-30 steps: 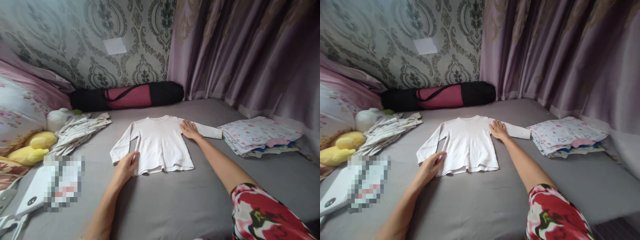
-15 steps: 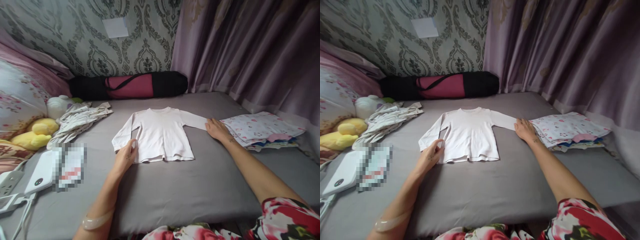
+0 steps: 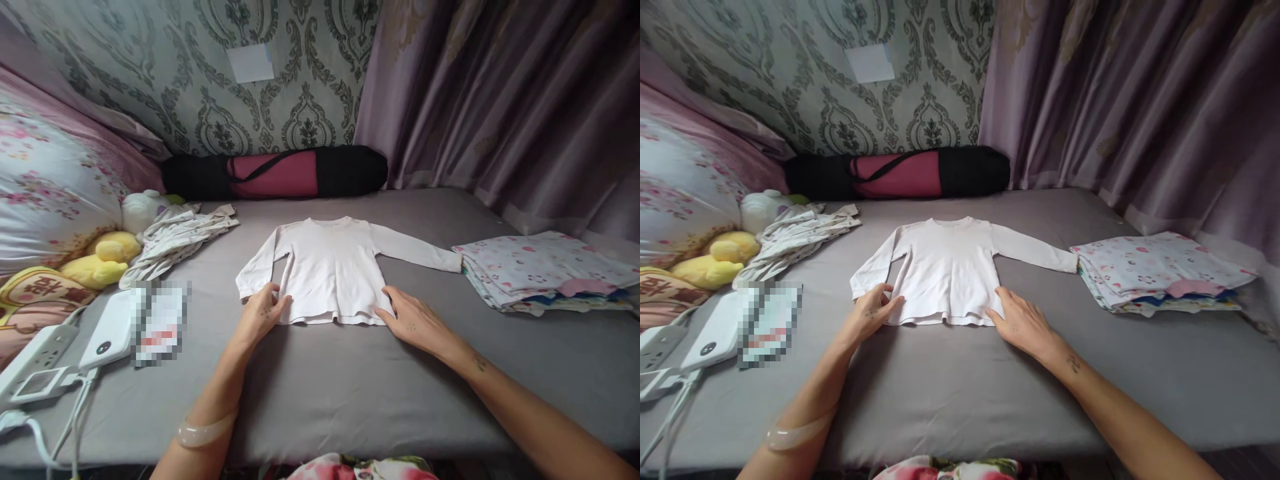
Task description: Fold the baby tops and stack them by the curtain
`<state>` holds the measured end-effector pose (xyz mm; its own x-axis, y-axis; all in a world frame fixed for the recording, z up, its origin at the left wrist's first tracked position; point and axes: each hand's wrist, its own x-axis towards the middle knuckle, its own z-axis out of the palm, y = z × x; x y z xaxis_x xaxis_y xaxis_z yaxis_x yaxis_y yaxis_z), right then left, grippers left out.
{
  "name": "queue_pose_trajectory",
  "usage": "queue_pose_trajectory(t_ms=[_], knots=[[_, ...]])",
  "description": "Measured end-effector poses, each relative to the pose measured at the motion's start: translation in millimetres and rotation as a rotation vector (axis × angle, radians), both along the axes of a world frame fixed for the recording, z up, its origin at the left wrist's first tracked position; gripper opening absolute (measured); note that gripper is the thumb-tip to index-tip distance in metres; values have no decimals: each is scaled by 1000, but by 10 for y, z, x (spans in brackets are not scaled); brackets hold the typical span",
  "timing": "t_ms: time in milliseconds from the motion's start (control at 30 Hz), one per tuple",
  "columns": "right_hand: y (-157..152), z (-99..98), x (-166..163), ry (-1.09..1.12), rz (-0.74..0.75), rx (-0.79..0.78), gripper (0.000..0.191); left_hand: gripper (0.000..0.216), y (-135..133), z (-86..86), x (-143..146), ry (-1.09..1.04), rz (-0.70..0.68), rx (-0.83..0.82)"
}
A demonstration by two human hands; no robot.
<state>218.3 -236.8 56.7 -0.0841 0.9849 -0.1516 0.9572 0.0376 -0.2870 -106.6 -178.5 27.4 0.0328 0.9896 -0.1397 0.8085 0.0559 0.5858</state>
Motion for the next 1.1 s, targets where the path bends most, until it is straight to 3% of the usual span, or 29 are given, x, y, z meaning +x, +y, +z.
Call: queue_pose_trajectory(t_ms=[167,300,367,533,633,733,833,967,1100], knots=[[18,12,63,19,30,-37,38,34,34,32,-44,20,39,41],[69,12,109,35,93,-41,38,24,108,22,-233,199,87,331],[95,-20,133,35,98,-36,37,26,145,-2,-362,251,5,400],[137,-157,187,59,70,-22,38,23,199,-14,-597,233,-257,322],[138,-205,198,81,24,-26,41,19,225,66,-621,220,-301,335],[129,-218,193,117,-15,-27,45,22,308,197,-637,135,-160,240],[124,-238,188,144,-36,-7,45,28,488,308,-749,-90,54,166],[132,-292,200,169,-49,23,44,35,811,362,-1027,-371,315,239],[152,-316,209,177,-63,31,42,36,1067,328,-1275,-517,446,260]])
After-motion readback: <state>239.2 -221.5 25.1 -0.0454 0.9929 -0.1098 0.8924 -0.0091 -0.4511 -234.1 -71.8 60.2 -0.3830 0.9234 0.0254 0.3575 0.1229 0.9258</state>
